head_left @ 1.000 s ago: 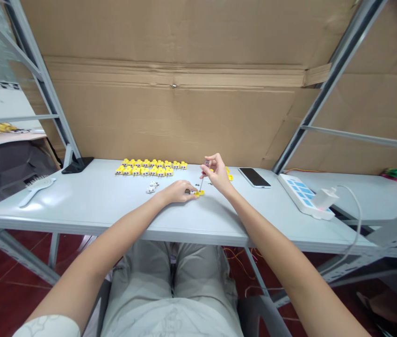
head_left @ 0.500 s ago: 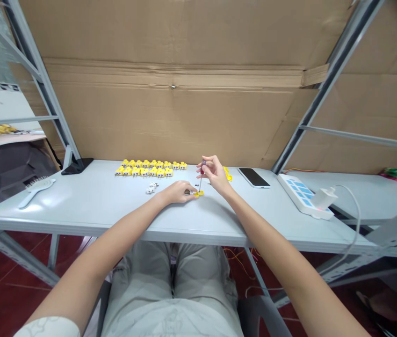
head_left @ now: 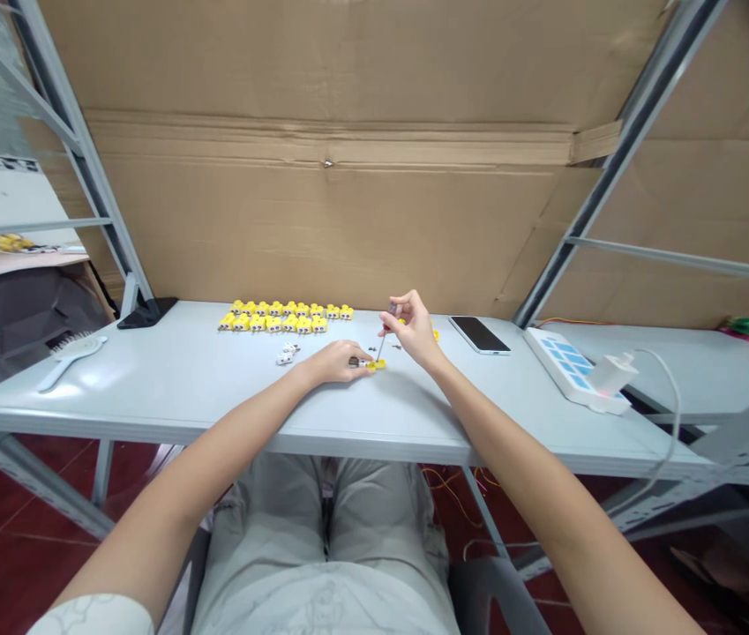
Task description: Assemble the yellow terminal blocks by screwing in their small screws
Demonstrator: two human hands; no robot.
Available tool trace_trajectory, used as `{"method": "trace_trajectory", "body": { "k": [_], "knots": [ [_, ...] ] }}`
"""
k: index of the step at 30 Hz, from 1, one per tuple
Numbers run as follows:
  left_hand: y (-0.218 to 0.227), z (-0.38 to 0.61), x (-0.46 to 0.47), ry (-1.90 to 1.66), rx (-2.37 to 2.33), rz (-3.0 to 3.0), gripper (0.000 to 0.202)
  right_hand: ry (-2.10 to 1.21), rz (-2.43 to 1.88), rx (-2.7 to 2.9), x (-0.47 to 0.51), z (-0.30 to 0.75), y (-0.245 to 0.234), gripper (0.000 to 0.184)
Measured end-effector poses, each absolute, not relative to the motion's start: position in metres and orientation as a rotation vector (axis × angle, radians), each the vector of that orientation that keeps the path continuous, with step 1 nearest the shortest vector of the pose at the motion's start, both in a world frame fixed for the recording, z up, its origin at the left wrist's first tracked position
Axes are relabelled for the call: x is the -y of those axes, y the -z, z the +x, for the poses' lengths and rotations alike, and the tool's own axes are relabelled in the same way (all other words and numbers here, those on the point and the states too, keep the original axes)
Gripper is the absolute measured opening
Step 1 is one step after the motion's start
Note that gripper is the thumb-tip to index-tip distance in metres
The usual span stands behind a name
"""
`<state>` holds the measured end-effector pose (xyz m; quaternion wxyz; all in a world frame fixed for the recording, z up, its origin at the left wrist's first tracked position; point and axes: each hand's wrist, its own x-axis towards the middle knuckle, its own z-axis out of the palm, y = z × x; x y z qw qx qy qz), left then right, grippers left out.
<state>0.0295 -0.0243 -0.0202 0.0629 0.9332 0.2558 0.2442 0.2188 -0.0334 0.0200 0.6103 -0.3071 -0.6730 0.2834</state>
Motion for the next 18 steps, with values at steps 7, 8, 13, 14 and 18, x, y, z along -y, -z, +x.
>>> {"method": "trace_trajectory", "body": {
  "k": [7,8,13,14,18],
  "knots": [
    [0.0198,0.0285,0.0243,-0.741,-0.774,2.817,0.028,-0.809,-0.681,1.583,0.0341,0.2186,-0.0209,0.048],
    [0.0198,0.0285,0.0244,-0.741,-0.776,2.817,0.028,-0.787,-0.683,1.586,0.0343,0.2177,-0.0211,0.048],
    [0.0205,0.0283,0.0243,-0.762,-0.773,2.788,0.027,-0.721,-0.684,1.584,0.0385,0.2148,-0.0217,0.043],
    [0.0206,0.0283,0.0241,-0.765,-0.767,2.786,0.026,-0.753,-0.679,1.584,0.0389,0.2152,-0.0216,0.042],
    [0.0207,0.0284,0.0229,-0.768,-0.765,2.791,0.027,-0.835,-0.673,1.583,0.0354,0.2179,-0.0207,0.044]
  ]
}}
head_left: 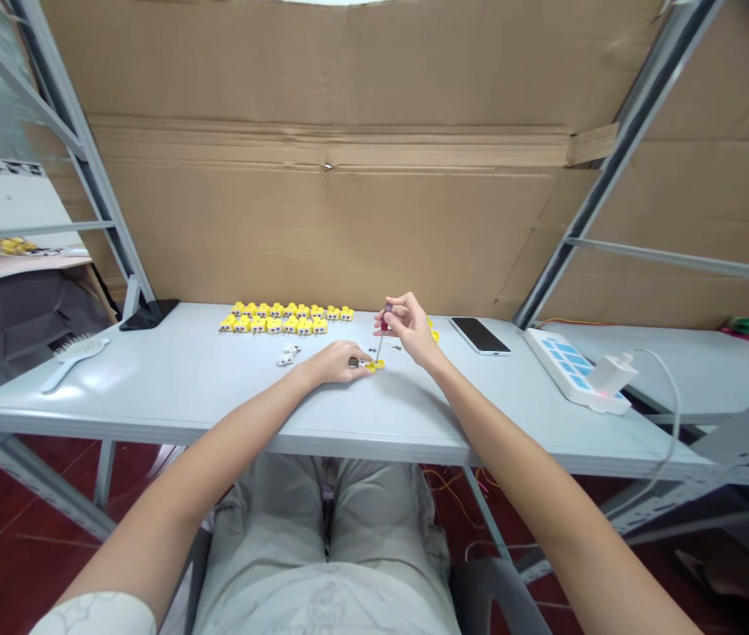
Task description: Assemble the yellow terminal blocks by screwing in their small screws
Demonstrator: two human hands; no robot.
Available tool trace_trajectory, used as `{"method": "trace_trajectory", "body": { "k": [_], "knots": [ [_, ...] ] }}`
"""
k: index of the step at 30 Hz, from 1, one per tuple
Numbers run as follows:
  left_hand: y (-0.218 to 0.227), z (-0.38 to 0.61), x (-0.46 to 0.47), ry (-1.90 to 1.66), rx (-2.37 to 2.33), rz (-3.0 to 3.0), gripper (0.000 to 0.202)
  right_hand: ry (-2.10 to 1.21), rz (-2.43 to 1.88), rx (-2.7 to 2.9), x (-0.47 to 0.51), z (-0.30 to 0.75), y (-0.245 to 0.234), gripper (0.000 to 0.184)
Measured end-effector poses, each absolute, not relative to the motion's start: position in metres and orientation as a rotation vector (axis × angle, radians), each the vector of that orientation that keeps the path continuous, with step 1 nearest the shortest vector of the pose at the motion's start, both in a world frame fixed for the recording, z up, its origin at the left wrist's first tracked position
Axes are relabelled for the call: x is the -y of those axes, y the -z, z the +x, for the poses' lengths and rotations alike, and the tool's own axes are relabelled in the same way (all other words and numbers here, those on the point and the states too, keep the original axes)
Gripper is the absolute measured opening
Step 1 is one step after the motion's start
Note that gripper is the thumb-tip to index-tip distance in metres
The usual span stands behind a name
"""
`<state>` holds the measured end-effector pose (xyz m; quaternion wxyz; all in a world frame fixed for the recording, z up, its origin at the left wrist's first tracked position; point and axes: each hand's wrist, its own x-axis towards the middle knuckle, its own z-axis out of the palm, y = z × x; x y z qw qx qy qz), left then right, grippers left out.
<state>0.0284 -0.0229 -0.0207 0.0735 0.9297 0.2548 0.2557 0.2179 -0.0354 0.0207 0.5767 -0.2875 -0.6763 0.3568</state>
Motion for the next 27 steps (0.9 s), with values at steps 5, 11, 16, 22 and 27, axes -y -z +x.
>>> {"method": "trace_trajectory", "body": {
  "k": [5,11,16,22,27],
  "knots": [
    [0.0203,0.0285,0.0227,-0.754,-0.761,2.794,0.028,-0.723,-0.707,1.534,0.0318,0.2191,-0.0199,0.047],
    [0.0198,0.0285,0.0227,-0.750,-0.778,2.801,0.027,-0.834,-0.684,1.578,0.0333,0.2225,-0.0203,0.045],
    [0.0209,0.0293,0.0221,-0.756,-0.755,2.791,0.028,-0.726,-0.710,1.573,0.0301,0.2221,-0.0205,0.045],
    [0.0213,0.0288,0.0228,-0.770,-0.766,2.738,0.030,-0.797,-0.729,1.554,0.0311,0.2270,-0.0198,0.047],
    [0.0190,0.0294,0.0239,-0.745,-0.779,2.721,0.030,-0.744,-0.729,1.561,0.0288,0.2265,-0.0202,0.047]
  ]
}}
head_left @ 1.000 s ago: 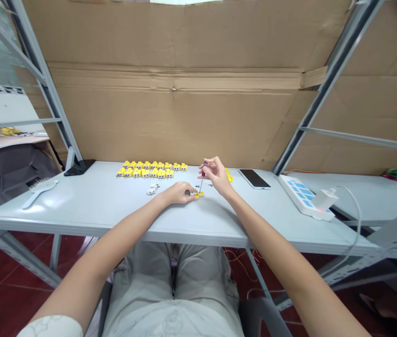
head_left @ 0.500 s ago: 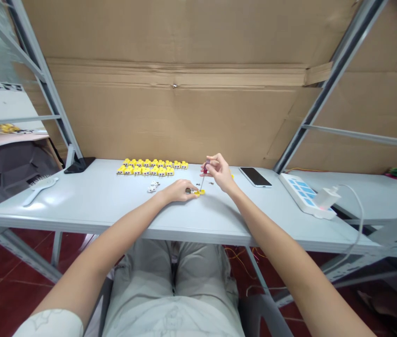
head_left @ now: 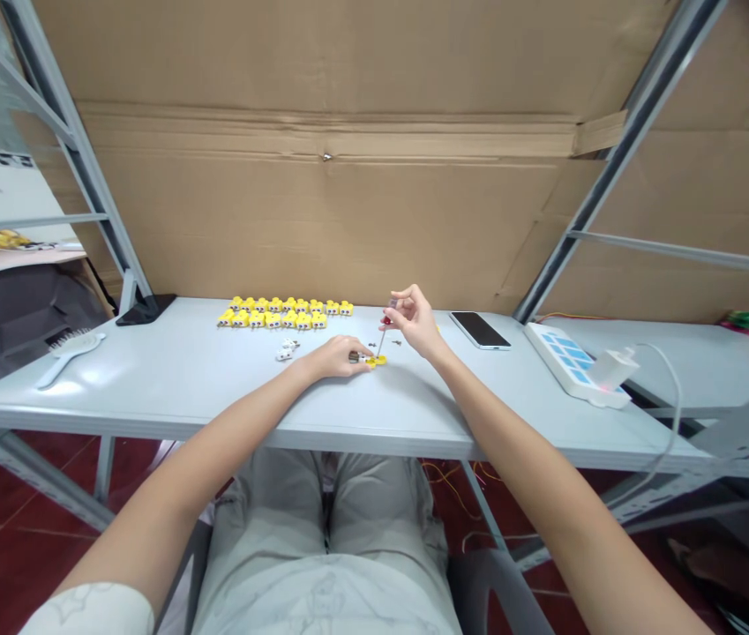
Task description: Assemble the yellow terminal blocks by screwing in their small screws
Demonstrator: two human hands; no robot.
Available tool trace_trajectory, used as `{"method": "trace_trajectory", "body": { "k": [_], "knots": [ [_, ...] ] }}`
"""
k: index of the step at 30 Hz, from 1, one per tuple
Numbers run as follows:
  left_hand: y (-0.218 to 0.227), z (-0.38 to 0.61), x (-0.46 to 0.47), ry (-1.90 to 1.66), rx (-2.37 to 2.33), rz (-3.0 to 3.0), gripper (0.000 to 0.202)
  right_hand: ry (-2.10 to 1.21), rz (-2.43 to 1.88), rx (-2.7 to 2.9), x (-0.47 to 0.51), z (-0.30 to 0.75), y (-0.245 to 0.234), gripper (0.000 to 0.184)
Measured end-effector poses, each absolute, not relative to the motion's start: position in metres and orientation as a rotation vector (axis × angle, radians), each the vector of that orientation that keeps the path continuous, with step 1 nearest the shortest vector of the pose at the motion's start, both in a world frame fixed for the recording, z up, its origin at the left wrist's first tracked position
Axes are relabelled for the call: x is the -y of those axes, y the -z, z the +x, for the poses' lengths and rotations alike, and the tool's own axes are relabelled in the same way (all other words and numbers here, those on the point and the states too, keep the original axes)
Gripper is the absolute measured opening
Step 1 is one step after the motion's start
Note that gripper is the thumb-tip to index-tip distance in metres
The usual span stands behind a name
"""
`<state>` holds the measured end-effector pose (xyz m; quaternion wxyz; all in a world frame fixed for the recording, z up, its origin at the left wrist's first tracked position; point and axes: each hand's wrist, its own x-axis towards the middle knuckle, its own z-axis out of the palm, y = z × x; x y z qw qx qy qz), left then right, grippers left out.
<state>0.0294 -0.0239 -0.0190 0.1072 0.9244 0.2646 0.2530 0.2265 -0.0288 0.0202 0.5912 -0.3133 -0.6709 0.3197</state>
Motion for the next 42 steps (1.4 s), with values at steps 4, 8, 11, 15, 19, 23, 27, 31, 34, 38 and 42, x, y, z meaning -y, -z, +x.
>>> {"method": "trace_trajectory", "body": {
  "k": [4,8,11,15,19,23,27,31,34,38,42],
  "knots": [
    [0.019,0.031,0.024,-0.734,-0.815,2.713,0.029,-0.650,-0.731,1.569,0.030,0.223,-0.020,0.048],
    [0.019,0.031,0.025,-0.747,-0.851,2.667,0.031,-0.583,-0.782,1.545,0.031,0.224,-0.018,0.045],
    [0.018,0.030,0.026,-0.735,-0.877,2.624,0.032,-0.360,-0.843,1.399,0.025,0.228,-0.014,0.040],
    [0.017,0.030,0.026,-0.709,-0.894,2.591,0.034,-0.239,-0.878,1.306,0.014,0.234,-0.005,0.034],
    [0.017,0.030,0.025,-0.704,-0.893,2.582,0.036,-0.297,-0.885,1.389,0.006,0.235,0.004,0.032],
    [0.017,0.030,0.025,-0.699,-0.898,2.592,0.036,-0.323,-0.911,1.432,0.004,0.235,0.008,0.032],
    [0.016,0.030,0.026,-0.696,-0.893,2.595,0.036,-0.322,-0.930,1.452,0.005,0.236,0.007,0.030],
    [0.016,0.030,0.025,-0.696,-0.890,2.590,0.036,-0.305,-0.940,1.461,0.005,0.237,0.006,0.031],
    [0.016,0.030,0.025,-0.692,-0.880,2.593,0.036,-0.297,-0.937,1.453,0.005,0.237,0.005,0.032],
    [0.018,0.030,0.024,-0.687,-0.888,2.593,0.038,-0.298,-0.935,1.452,0.004,0.237,0.005,0.032],
    [0.018,0.029,0.023,-0.684,-0.908,2.584,0.041,-0.299,-0.941,1.467,0.005,0.237,0.005,0.031]
  ]
}}
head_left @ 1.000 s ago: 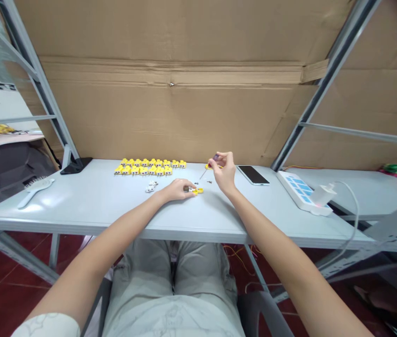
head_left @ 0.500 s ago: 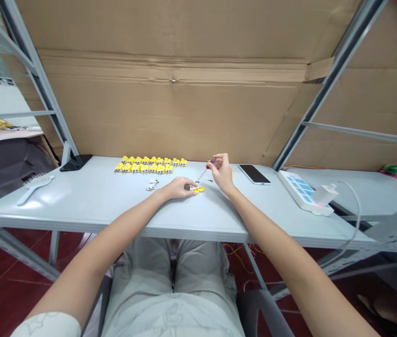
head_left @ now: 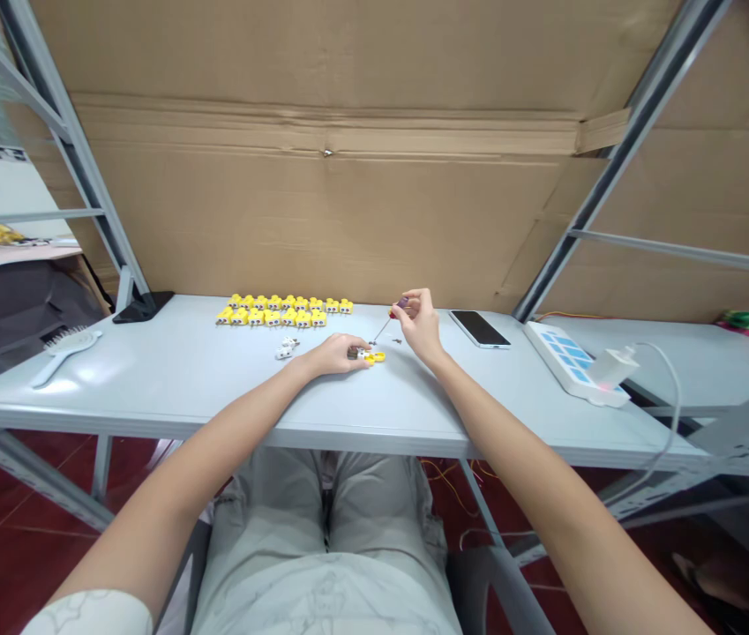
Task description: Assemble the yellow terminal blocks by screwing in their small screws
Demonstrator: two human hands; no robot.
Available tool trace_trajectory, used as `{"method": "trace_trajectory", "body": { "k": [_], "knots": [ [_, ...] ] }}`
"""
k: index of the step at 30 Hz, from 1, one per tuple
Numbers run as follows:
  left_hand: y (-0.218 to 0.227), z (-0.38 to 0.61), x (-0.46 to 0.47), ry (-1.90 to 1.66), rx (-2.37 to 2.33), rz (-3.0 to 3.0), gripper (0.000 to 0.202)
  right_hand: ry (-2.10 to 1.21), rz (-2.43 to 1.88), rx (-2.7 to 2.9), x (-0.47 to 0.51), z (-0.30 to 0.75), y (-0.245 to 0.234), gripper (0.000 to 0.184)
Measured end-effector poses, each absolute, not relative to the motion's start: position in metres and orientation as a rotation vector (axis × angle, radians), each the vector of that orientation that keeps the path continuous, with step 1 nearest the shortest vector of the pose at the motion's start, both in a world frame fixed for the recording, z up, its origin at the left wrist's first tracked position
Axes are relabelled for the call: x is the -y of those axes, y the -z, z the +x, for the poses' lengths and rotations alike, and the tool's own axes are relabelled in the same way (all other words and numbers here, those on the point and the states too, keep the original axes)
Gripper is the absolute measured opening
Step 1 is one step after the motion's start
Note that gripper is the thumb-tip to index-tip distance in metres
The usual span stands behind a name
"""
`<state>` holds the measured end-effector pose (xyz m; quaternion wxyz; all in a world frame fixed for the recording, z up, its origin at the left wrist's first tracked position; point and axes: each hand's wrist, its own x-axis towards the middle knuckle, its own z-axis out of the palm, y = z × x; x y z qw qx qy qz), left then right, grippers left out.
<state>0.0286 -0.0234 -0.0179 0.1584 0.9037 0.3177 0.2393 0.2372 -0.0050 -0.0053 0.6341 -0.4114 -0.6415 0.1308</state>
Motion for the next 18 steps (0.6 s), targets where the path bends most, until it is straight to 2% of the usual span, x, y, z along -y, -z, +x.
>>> {"method": "trace_trajectory", "body": {
  "k": [10,18],
  "knots": [
    [0.0162,0.0255,0.0232,-0.673,-0.960,2.547,0.045,-0.263,-0.942,1.461,0.0051,0.2381,0.0029,0.031],
    [0.0172,0.0244,0.0186,-0.689,-0.928,2.509,0.040,-0.278,-0.932,1.434,0.0057,0.2391,0.0009,0.033]
  ]
}}
